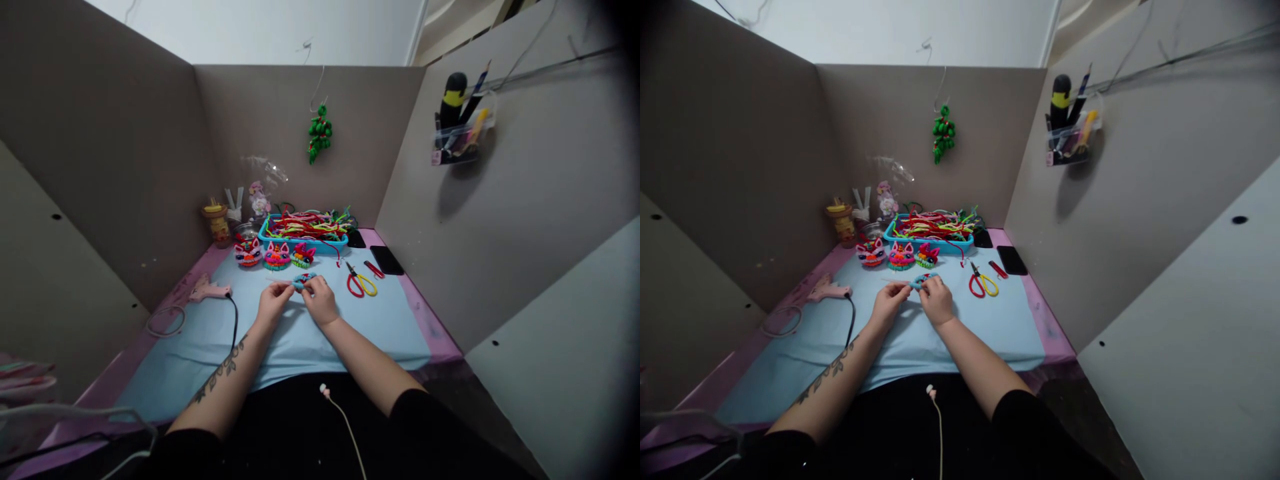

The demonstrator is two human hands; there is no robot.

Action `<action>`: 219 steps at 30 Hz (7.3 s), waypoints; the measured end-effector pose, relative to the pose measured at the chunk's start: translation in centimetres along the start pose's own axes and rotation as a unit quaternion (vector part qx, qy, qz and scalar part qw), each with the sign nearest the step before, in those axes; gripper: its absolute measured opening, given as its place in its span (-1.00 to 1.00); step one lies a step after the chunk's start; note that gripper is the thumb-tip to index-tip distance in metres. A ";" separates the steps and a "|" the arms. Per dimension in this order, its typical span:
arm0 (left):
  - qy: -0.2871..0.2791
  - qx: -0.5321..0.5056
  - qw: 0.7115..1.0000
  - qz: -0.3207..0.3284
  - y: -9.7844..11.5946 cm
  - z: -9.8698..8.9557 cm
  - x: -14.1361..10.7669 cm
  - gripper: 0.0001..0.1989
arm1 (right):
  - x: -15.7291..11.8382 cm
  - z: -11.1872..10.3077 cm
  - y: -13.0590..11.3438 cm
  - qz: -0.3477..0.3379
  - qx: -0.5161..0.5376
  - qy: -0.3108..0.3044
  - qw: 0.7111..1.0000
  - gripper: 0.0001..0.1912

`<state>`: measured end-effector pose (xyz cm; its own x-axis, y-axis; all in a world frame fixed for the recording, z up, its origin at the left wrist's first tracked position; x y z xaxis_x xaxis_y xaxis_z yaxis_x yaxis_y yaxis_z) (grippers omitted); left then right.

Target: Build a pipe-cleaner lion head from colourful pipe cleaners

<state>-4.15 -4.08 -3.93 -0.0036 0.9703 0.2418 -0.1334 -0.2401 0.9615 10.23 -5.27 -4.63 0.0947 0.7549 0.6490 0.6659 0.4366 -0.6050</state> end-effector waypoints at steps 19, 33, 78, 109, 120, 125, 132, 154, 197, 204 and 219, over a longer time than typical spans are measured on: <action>0.044 0.046 0.997 0.048 -0.4 -0.5 0.2 -0.72 | 0.0 0.2 0.0 -0.044 0.037 -0.048 0.997 -0.82; 0.020 0.048 0.998 0.033 -0.2 -0.2 0.1 -0.68 | 0.1 0.2 0.0 -0.033 0.008 -0.027 0.999 -0.88; 0.032 -0.002 0.999 -0.043 -0.3 -0.3 0.1 -0.54 | 0.2 0.1 0.2 0.006 -0.029 0.018 0.999 -0.88; 0.030 0.003 0.999 -0.020 -0.3 -0.6 0.1 -0.55 | 0.3 -0.2 -0.1 0.003 0.003 0.022 1.000 -0.92; 0.047 -0.002 0.999 -0.022 0.1 -0.4 0.0 -0.52 | 0.3 0.0 0.2 0.015 -0.015 0.022 1.000 -0.88; 0.054 0.002 0.998 -0.023 0.2 -0.5 -0.1 -0.55 | 0.3 0.2 0.2 0.014 -0.019 0.027 0.999 -0.85; 0.076 -0.005 0.997 -0.032 0.2 -0.5 0.1 -0.52 | 0.3 0.2 0.2 0.012 -0.016 0.031 0.999 -0.86; 0.063 -0.011 0.998 -0.011 -0.9 -0.8 0.4 -0.62 | 0.1 0.3 -0.3 -0.053 -0.023 -0.052 0.997 -0.87; 0.055 -0.033 0.997 -0.047 -0.3 -0.3 0.0 -0.58 | 0.1 -0.1 -0.5 -0.067 -0.105 -0.001 0.992 -0.85; 0.044 -0.027 0.998 -0.027 -0.5 -0.3 0.0 -0.56 | 0.1 0.2 -0.3 -0.055 -0.058 0.000 0.997 -0.84; 0.026 -0.005 1.000 -0.013 0.1 -0.6 0.0 -0.53 | -0.1 0.2 -0.2 -0.070 0.015 -0.035 0.997 -0.88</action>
<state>-4.72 -4.04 -3.94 -0.0516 0.9764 0.2095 -0.1439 -0.2149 0.9660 9.88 -5.30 -4.64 -0.0506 0.7176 0.6946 0.6470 0.5534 -0.5246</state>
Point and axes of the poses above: each hand's wrist, its own x-axis towards the middle knuckle, its own z-axis out of the palm, y = z × x, the point moved 1 cm from there along x, towards the middle knuckle, and after that the axes turned 4 degrees about z, right-handed, at the moved point
